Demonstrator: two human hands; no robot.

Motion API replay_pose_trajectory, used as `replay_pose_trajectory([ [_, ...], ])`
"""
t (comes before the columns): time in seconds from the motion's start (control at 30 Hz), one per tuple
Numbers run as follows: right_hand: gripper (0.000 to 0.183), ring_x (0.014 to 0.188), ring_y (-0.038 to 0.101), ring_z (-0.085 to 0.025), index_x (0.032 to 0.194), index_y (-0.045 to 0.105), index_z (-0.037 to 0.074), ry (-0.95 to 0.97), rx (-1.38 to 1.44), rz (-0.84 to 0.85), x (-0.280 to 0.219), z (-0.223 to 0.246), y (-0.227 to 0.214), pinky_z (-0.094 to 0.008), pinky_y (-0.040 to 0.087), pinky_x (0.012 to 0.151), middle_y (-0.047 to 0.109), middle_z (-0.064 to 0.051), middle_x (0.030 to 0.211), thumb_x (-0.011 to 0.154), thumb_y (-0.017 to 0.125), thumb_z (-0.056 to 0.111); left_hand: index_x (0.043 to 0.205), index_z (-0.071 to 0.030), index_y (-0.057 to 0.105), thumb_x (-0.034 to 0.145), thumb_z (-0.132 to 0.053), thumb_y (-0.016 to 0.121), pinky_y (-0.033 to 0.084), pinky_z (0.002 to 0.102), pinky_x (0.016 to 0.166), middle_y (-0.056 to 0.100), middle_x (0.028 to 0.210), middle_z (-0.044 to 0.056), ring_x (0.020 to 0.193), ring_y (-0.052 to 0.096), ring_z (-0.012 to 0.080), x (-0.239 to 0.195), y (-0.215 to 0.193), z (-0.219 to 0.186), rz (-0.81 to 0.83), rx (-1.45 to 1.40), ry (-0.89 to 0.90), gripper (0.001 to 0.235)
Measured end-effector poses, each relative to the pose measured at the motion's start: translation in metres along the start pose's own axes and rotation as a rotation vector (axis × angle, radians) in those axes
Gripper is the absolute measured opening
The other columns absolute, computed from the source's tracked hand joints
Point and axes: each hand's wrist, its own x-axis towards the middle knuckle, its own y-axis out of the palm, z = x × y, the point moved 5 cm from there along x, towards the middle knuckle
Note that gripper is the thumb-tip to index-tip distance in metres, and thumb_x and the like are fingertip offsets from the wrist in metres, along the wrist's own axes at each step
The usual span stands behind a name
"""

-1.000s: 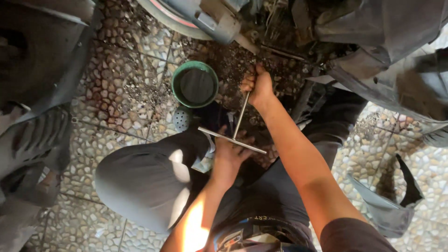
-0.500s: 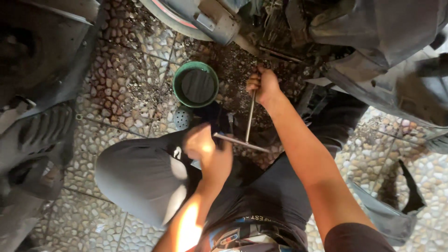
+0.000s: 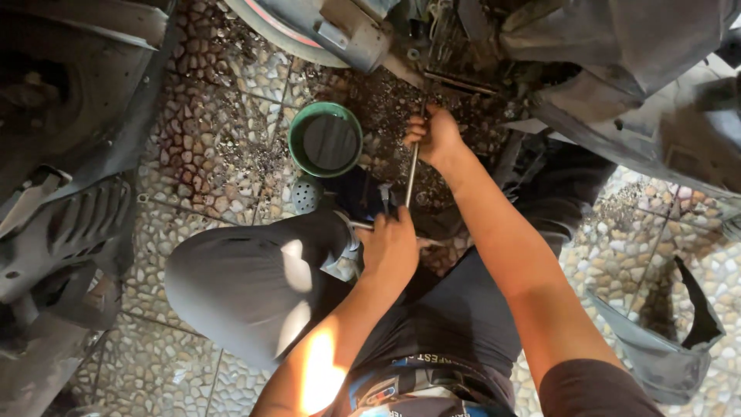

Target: The person crouches beside a motor scooter and uses a T-handle wrench to loosen and turn bolts on the engine area near the exhaust. After working the fasteners, the person picks up a blue cloth and wipes the engine and surrounding panels.

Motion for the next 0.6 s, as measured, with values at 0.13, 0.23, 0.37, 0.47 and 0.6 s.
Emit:
replay_pose_trajectory([
  [0.13, 0.037, 0.05, 0.022, -0.007, 0.087, 0.041, 0.016, 0.024, -0.027, 0.095, 0.033, 0.001, -0.021, -0.024, 0.021, 0.044, 0.026, 0.008, 0.062, 0.111, 0.043, 0.045, 0.131, -0.001, 0.051, 0.107, -0.054, 0.056, 0.045, 0.065, 0.092, 0.048, 0.119, 0.026, 0.102, 0.05, 0.0437, -0.022, -0.024, 0.069, -0.337, 0.035, 0.203, 0.059],
  [0.23, 0.035, 0.048, 0.02, -0.008, 0.086, 0.045, 0.018, 0.004, -0.087, 0.093, 0.03, 0.002, -0.015, -0.024, 0.019, 0.042, 0.024, 0.007, 0.059, 0.108, 0.044, 0.045, 0.131, -0.003, 0.043, 0.105, -0.053, 0.061, 0.046, 0.064, 0.093, 0.045, 0.123, 0.021, 0.104, 0.049, 0.0376, -0.035, -0.026, 0.126, -0.573, 0.066, 0.344, 0.059],
  [0.37, 0.038, 0.047, 0.021, -0.007, 0.081, 0.045, 0.018, 0.041, -0.02, 0.138, 0.033, -0.001, -0.017, -0.023, 0.019, 0.041, 0.025, 0.008, 0.059, 0.109, 0.045, 0.044, 0.132, -0.004, 0.04, 0.095, -0.061, 0.059, 0.047, 0.069, 0.091, 0.052, 0.117, 0.022, 0.103, 0.053, 0.0385, -0.023, -0.052, 0.169, -0.457, -0.53, -0.014, 0.071],
  [0.47, 0.04, 0.048, 0.022, -0.007, 0.079, 0.046, 0.016, 0.091, 0.07, 0.232, 0.04, 0.003, -0.017, -0.022, 0.02, 0.041, 0.026, 0.008, 0.059, 0.109, 0.044, 0.042, 0.133, -0.007, 0.046, 0.084, -0.071, 0.048, 0.047, 0.071, 0.089, 0.063, 0.117, 0.019, 0.109, 0.06, 0.0398, -0.016, -0.008, 0.118, 0.033, -1.069, -0.44, 0.08],
  [0.6, 0.039, 0.051, 0.025, -0.007, 0.082, 0.046, 0.011, 0.16, 0.286, 0.345, 0.031, 0.01, -0.007, -0.023, 0.022, 0.042, 0.03, 0.006, 0.063, 0.11, 0.041, 0.037, 0.129, -0.004, 0.049, 0.092, -0.039, 0.063, 0.05, 0.065, 0.102, 0.059, 0.127, 0.021, 0.123, 0.058, 0.0444, 0.021, 0.006, 0.12, 0.152, -0.824, -0.176, 0.053],
])
